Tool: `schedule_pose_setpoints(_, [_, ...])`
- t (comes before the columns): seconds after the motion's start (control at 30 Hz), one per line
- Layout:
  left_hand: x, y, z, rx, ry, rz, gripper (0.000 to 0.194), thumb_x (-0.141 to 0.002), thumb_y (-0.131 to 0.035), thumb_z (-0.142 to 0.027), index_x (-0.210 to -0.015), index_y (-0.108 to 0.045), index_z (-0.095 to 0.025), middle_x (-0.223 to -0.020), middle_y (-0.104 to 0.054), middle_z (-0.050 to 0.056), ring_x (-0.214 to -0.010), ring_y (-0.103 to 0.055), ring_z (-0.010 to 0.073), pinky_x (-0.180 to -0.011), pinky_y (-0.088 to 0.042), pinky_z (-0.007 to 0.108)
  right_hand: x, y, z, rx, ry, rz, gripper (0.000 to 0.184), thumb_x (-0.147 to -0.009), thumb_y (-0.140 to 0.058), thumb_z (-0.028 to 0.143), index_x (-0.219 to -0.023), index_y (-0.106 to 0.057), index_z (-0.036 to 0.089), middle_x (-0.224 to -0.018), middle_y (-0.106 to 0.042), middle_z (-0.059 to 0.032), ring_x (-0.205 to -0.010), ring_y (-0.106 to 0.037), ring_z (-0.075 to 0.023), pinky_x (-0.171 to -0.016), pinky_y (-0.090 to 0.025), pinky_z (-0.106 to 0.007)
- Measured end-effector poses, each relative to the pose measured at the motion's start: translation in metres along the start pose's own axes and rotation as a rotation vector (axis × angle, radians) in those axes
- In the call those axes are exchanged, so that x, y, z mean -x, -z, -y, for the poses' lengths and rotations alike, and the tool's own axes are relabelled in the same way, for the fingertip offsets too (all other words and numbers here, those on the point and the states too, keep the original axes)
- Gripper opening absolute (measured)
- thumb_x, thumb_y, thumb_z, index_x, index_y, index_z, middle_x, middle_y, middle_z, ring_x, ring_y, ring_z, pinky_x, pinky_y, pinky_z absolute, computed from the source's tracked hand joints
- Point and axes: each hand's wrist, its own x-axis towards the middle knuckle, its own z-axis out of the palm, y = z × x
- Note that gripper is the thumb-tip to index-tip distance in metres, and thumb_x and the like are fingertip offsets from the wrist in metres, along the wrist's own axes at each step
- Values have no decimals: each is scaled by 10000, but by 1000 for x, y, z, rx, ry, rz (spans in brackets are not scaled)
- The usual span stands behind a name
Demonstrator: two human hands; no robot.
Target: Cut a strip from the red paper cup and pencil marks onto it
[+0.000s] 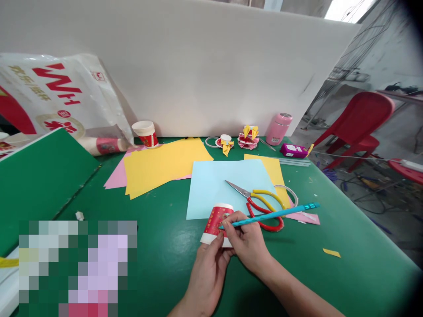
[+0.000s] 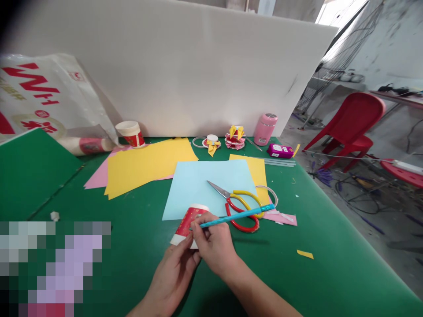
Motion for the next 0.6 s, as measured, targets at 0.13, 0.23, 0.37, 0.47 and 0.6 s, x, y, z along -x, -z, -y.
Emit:
schedule_pose_setpoints(0.13, [0, 2, 0, 50, 5, 15, 176, -746, -553, -272, -850, -654, -171, -882, -680, 82, -892, -591, 249, -715, -475, 338, -1, 1, 2, -2, -23, 2, 136, -809, -461, 228, -680, -465, 185, -500, -388, 62, -388, -344, -76, -368, -276, -188])
schedule_pose_setpoints(0.23, [-1, 2, 0, 75, 6, 24, 204, -755, -547, -270, -898, -651, -169, -880, -680, 81, -882, -592, 242, -718, -474, 338, -1, 1, 2, -11, -25, -10, 142, -810, -453, 227, -673, -444, 191, -502, -384, 63, -382, -358, -75, -357, -275, -184])
schedule_pose_setpoints(0.37, [-1, 1, 0, 106, 19, 29, 221, -759, -549, -254, -933, -649, -162, -877, -680, 76, -865, -595, 216, -735, -470, 322, -1, 3, 0, 22, 23, -41, 139, -805, -455, 205, -668, -439, 192, -547, -417, 48, -411, -382, -77, -382, -304, -186])
schedule_pose_setpoints(0.47, [-1, 1, 0, 105, 28, 9, 207, -759, -551, -230, -923, -656, -161, -862, -681, 70, -850, -597, 199, -735, -470, 302, -1, 4, -2, 49, 34, -51, 152, -809, -451, 205, -657, -437, 190, -562, -430, 40, -425, -386, -81, -398, -311, -192])
schedule_pose_setpoints(0.6, [-1, 3, 1, 95, 19, -11, 219, -758, -552, -235, -941, -651, -167, -867, -680, 67, -822, -602, 195, -719, -476, 303, 0, 4, -4, 16, -2, -45, 151, -819, -444, 220, -671, -441, 190, -547, -415, 45, -413, -376, -81, -384, -297, -194])
